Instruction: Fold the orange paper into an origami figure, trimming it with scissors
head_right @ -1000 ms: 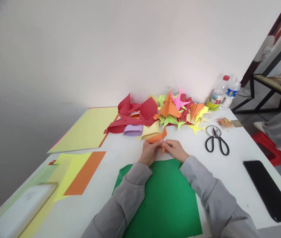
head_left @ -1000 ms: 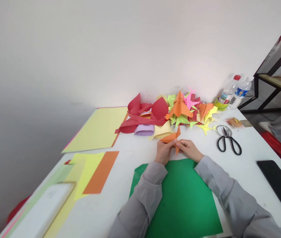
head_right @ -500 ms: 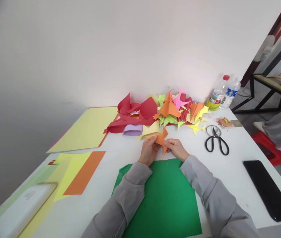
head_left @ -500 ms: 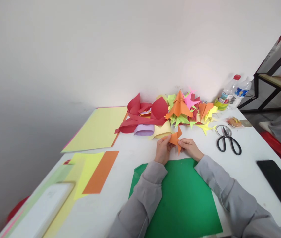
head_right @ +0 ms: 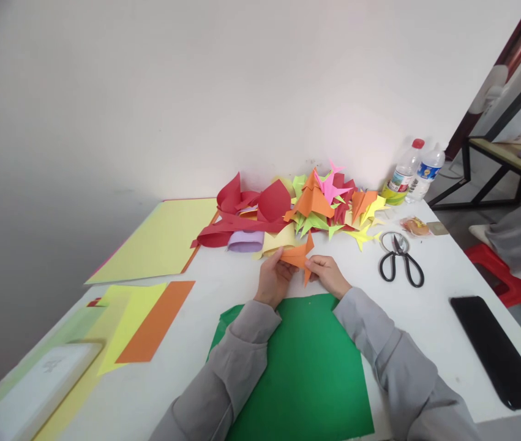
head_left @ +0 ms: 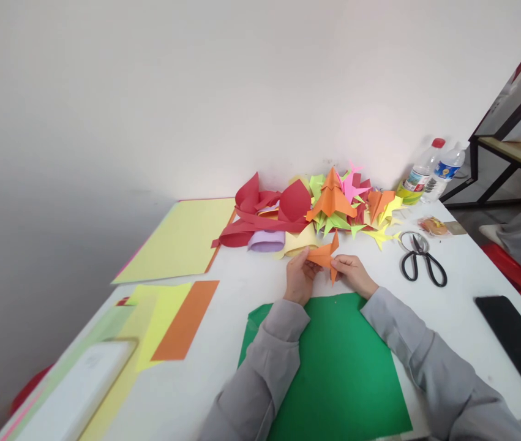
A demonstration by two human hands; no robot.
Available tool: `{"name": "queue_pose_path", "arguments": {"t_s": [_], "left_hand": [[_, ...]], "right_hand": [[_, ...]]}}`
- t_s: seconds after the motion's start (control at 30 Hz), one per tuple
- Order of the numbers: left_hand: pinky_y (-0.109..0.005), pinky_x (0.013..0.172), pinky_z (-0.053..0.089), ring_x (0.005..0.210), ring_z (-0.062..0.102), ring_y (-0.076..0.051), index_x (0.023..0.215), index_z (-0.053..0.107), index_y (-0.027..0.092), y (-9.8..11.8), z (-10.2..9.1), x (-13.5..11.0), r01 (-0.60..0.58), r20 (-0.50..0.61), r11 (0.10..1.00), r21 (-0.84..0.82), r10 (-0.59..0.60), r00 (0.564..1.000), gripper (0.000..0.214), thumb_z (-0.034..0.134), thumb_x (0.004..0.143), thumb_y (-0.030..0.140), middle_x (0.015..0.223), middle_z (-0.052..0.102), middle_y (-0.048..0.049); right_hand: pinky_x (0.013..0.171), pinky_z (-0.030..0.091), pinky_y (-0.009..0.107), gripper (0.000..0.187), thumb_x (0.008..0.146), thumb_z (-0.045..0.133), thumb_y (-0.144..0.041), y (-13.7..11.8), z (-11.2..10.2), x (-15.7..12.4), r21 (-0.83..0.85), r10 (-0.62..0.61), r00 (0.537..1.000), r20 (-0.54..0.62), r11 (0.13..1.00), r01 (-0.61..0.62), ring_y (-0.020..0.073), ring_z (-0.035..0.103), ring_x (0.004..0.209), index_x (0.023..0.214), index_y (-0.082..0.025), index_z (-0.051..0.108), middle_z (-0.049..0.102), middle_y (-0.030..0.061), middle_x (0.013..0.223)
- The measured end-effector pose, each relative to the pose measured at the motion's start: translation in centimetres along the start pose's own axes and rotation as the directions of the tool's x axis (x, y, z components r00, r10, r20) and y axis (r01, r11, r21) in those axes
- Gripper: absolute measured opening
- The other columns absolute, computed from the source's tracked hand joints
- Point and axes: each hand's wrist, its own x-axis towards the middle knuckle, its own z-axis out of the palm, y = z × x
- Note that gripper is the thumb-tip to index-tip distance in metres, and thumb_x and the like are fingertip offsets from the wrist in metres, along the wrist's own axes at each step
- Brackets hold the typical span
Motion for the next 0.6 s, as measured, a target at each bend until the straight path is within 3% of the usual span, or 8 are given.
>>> {"name": "queue_pose_path", "arguments": {"t_s": [0.13, 0.37, 0.43, 0.53, 0.6], "left_hand": [[-0.021, 0.053, 0.045, 0.061, 0.059, -0.01, 0.077, 0.065, 0.013, 0.23, -0.19, 0.08, -0.062, -0.012, 0.998, 0.005, 0.062, 0.998, 0.021, 0.072, 0.064, 0.029, 0.072, 0.066, -0.0021], [-0.027, 0.062, 0.049, 0.071, 0.062, -0.014, 0.081, 0.066, 0.014, 0.48, -0.67, 0.34, -0.11, 0.007, 0.992, 0.059, 0.11, 0.994, 0.028, 0.071, 0.066, 0.037, 0.082, 0.067, -0.006], [-0.027, 0.064, 0.049, 0.074, 0.062, -0.015, 0.084, 0.066, 0.015, 0.46, -0.79, 0.25, -0.23, -0.046, 0.951, 0.206, 0.244, 0.969, 0.029, 0.074, 0.063, 0.033, 0.087, 0.067, -0.0063], [-0.026, 0.074, 0.05, 0.09, 0.06, -0.018, 0.093, 0.066, 0.017, 0.11, -0.69, -0.09, -0.417, -0.027, 0.793, 0.444, 0.477, 0.878, 0.039, 0.078, 0.058, 0.027, 0.103, 0.063, -0.009], [-0.027, 0.076, 0.05, 0.097, 0.059, -0.019, 0.105, 0.061, 0.02, -0.28, -0.39, -0.33, -0.453, 0.004, 0.77, 0.449, 0.505, 0.863, 0.055, 0.081, 0.054, 0.025, 0.115, 0.059, -0.0106]], "right_hand": [[0.049, 0.035, 0.025, 0.041, 0.07, 0.063, -0.055, -0.26, -0.1, 0.1, 0.01, -0.033, 0.998, -0.055, 0.999, 0.034, 0.0104, 0.044, 0.044, 0.053, -0.018, 0.057, 0.056, -0.0003, 0.047], [0.046, 0.033, 0.024, 0.044, 0.072, 0.06, -0.057, -0.22, 0.0, -0.12, -0.092, -0.057, 0.997, -0.044, 0.994, 0.053, 0.0104, 0.043, 0.043, 0.053, -0.018, 0.057, 0.053, -0.001, 0.044], [0.047, 0.034, 0.025, 0.044, 0.074, 0.058, -0.057, -0.1, 0.18, -0.25, -0.183, -0.121, 0.985, -0.121, 0.978, 0.097, 0.0108, 0.043, 0.044, 0.053, -0.018, 0.055, 0.05, -0.002, 0.044], [0.051, 0.036, 0.026, 0.042, 0.078, 0.054, -0.055, 0.21, 0.55, -0.42, -0.338, -0.253, 0.949, -0.189, 0.924, 0.179, 0.0118, 0.043, 0.048, 0.058, -0.019, 0.057, 0.051, -0.0018, 0.049], [0.053, 0.037, 0.026, 0.039, 0.081, 0.051, -0.053, 0.41, 0.73, -0.49, -0.398, -0.31, 0.935, -0.172, 0.89, 0.222, 0.0125, 0.044, 0.05, 0.063, -0.019, 0.06, 0.05, -0.0017, 0.052]]}}
